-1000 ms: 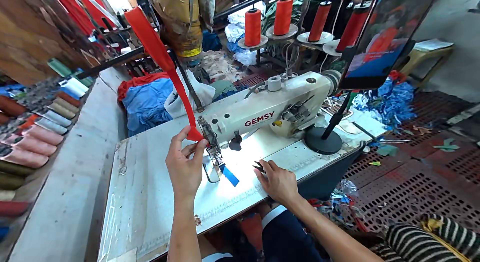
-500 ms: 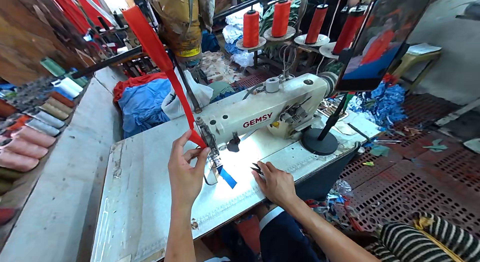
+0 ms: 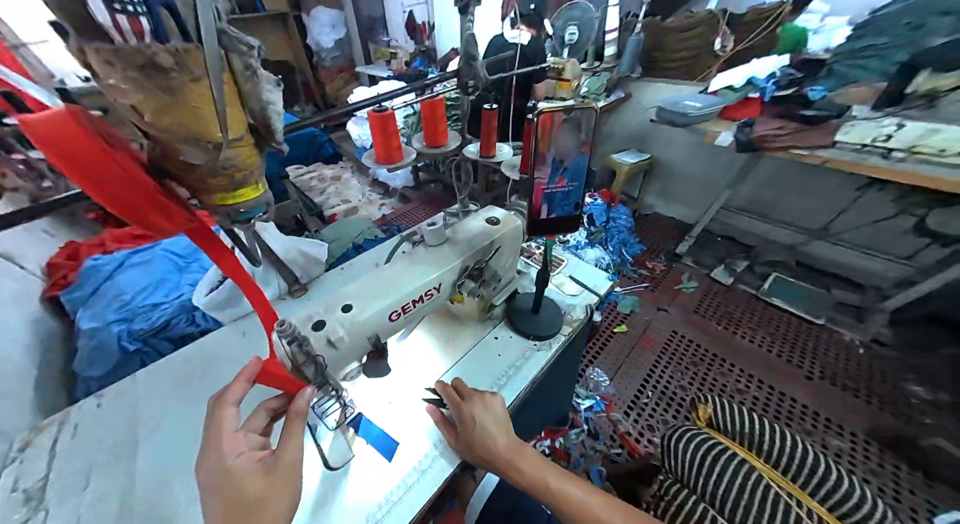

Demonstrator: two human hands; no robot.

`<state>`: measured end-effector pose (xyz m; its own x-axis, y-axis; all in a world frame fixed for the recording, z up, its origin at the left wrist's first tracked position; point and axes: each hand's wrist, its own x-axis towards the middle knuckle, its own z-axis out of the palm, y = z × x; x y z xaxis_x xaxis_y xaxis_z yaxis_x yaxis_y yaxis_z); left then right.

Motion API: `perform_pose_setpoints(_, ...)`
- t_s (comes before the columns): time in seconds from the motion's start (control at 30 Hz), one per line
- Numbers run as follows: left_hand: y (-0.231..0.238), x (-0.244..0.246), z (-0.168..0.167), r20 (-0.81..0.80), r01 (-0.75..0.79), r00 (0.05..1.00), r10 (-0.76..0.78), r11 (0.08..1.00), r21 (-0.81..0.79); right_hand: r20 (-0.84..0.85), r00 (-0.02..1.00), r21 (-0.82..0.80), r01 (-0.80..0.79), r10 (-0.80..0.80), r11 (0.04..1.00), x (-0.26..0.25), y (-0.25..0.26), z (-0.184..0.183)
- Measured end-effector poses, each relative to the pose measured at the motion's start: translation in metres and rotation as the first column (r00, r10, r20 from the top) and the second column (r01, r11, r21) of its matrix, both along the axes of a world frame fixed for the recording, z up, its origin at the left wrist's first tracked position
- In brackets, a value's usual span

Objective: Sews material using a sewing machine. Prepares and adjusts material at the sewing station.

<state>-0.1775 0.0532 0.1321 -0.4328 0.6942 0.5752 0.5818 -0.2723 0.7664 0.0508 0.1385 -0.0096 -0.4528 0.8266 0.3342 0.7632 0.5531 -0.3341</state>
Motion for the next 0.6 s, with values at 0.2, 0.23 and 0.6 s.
perform_pose_setpoints(0.2, 0.003, -0.005, -0.011, 0.002, 0.042, 0.999, -0.043, 0.994, 0.097, 0.009, 1.0, 0.028, 0.005, -0.005, 1.0, -0.003, 0.0, -0.001)
perform_pose_setpoints(0.23, 0.003, -0.006, -0.013, -0.007, 0.043, 0.999, -0.042, 0.993, 0.108, 0.007, 1.0, 0.039, 0.009, -0.009, 0.999, -0.003, 0.0, -0.002)
perform_pose_setpoints(0.6, 0.003, -0.006, -0.022, 0.003, 0.064, 0.998, -0.065, 0.993, 0.103, -0.023, 0.999, 0.161, 0.026, -0.023, 0.987, -0.004, 0.001, -0.008)
